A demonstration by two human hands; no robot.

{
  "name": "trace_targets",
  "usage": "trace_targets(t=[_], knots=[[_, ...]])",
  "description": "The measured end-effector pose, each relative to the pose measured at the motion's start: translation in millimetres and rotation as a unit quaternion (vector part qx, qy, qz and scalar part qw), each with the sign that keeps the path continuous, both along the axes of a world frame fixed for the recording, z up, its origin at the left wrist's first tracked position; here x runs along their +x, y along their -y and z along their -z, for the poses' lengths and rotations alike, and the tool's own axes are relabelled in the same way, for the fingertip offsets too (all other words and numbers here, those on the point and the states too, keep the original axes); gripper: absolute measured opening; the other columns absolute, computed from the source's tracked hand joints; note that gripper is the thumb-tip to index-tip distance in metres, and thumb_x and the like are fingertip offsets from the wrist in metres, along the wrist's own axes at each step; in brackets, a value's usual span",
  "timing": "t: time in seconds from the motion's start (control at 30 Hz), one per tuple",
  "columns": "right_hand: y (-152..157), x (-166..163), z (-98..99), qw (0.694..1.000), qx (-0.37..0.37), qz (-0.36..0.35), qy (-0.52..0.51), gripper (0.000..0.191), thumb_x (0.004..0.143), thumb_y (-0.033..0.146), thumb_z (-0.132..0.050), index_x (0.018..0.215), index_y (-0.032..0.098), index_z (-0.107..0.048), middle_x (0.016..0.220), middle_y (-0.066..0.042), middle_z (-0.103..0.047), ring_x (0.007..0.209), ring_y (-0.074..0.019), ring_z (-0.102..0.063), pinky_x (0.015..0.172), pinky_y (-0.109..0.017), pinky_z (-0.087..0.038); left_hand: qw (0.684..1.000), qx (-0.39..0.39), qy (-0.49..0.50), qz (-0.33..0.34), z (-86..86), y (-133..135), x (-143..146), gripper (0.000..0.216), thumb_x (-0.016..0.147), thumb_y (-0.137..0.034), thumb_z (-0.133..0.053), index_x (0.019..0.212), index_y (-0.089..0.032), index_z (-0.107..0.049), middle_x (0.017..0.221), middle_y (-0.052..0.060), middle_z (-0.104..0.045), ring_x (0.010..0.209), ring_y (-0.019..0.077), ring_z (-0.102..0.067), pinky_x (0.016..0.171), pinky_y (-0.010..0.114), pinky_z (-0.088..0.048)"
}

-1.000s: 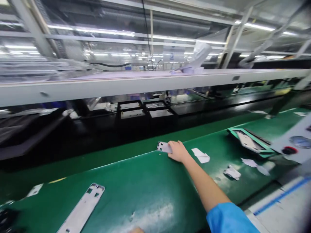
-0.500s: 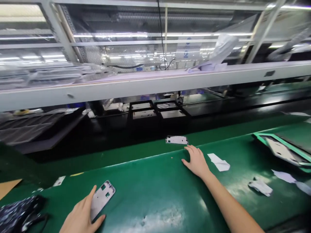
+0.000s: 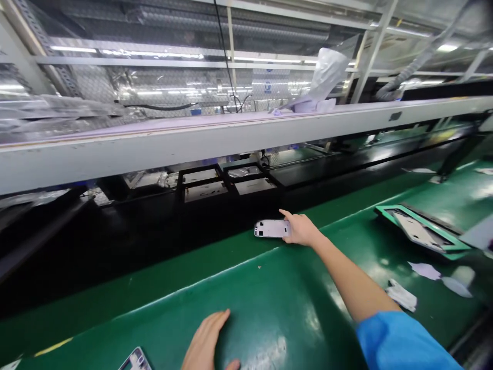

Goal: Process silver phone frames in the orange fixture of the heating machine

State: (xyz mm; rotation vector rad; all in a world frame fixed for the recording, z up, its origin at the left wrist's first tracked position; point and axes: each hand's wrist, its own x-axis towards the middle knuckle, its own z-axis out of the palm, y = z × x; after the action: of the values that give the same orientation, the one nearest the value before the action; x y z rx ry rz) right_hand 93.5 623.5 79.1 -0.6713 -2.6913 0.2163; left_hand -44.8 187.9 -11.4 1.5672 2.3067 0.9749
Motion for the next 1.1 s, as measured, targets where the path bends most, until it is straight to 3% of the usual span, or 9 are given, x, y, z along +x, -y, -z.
trace_targets(t=[0.13,0.23,0.3,0.47,0.6,0.73,0.87,1.1], knots=[[67,94,-28.8,0.99,0.079,0.01,-0.114,0.092,0.066,0.031,-0.078,0.148,0.02,-0.035,0.13,-0.012,-0.063,0.114,-0.0293,-0.061,0.111,-0.05,-0.039,0.976,0.024,0.195,0.089,-43.1,-91,29,0.081,0.083,-0.029,-0.072,0.154,-0.019,-0.035,0.153,0.018,-0.048,0.143,0.0322,-0.045,0.124,0.058,-0.032],[130,170,-45.6,0.947,0.205,-0.036,-0.243,0.087,0.071,0.025,-0.076,0.147,0.02,-0.034,0.132,-0.014,-0.062,0.119,-0.0308,-0.06,0.112,-0.058,-0.037,0.935,0.09,0.258,0.224,-85.8,-140,66,0.102,0.076,-0.038,-0.086,0.158,-0.021,-0.027,0.158,0.018,-0.041,0.146,0.0335,-0.041,0.125,0.059,-0.028],[168,213,-52.6,0.916,0.275,-0.052,-0.289,0.091,0.073,0.018,-0.077,0.15,0.018,-0.03,0.134,-0.018,-0.06,0.121,-0.0333,-0.059,0.108,-0.064,-0.039,0.897,0.121,0.266,0.333,-113.0,-158,97,0.113,0.071,-0.047,-0.091,0.16,-0.028,-0.023,0.161,0.016,-0.038,0.147,0.0339,-0.039,0.124,0.058,-0.029],[230,296,-50.4,0.895,0.335,0.032,-0.291,0.108,0.071,0.009,-0.082,0.158,0.021,-0.019,0.138,-0.02,-0.057,0.121,-0.0352,-0.06,0.102,-0.071,-0.042,0.795,0.151,0.16,0.565,-162.9,-175,176,0.104,0.074,-0.044,-0.09,0.158,-0.031,-0.03,0.158,0.014,-0.042,0.145,0.0316,-0.044,0.123,0.049,-0.036],[264,346,-36.7,0.887,0.352,0.097,-0.283,0.109,0.069,0.009,-0.083,0.157,0.022,-0.02,0.142,-0.019,-0.056,0.122,-0.0358,-0.06,0.104,-0.073,-0.042,0.716,0.196,0.085,0.664,-171.7,-182,227,0.091,0.08,-0.038,-0.086,0.155,-0.032,-0.034,0.154,0.012,-0.048,0.144,0.0286,-0.045,0.121,0.044,-0.041],[287,372,-23.8,0.879,0.355,0.144,-0.285,0.1,0.07,0.009,-0.084,0.15,0.024,-0.028,0.143,-0.017,-0.056,0.123,-0.0359,-0.06,0.105,-0.072,-0.043,0.684,0.186,0.021,0.705,-165.0,-181,257,0.083,0.086,-0.04,-0.08,0.153,-0.029,-0.033,0.152,0.013,-0.05,0.143,0.0266,-0.046,0.121,0.042,-0.041],[295,375,-9.2,0.87,0.351,0.171,-0.301,0.099,0.069,0.006,-0.084,0.149,0.026,-0.028,0.143,-0.015,-0.057,0.124,-0.0342,-0.061,0.108,-0.072,-0.042,0.676,0.195,-0.026,0.71,-163.8,-175,266,0.069,0.092,-0.037,-0.073,0.15,-0.025,-0.036,0.149,0.014,-0.051,0.142,0.024,-0.047,0.123,0.039,-0.036],[293,369,7.7,0.871,0.33,0.176,-0.318,0.113,0.068,0.003,-0.084,0.157,0.028,-0.019,0.147,-0.015,-0.053,0.125,-0.0354,-0.059,0.108,-0.076,-0.039,0.693,0.194,-0.093,0.688,-168.6,-168,266,0.056,0.096,-0.031,-0.067,0.145,-0.022,-0.04,0.15,0.014,-0.052,0.143,0.0205,-0.046,0.126,0.039,-0.03]])
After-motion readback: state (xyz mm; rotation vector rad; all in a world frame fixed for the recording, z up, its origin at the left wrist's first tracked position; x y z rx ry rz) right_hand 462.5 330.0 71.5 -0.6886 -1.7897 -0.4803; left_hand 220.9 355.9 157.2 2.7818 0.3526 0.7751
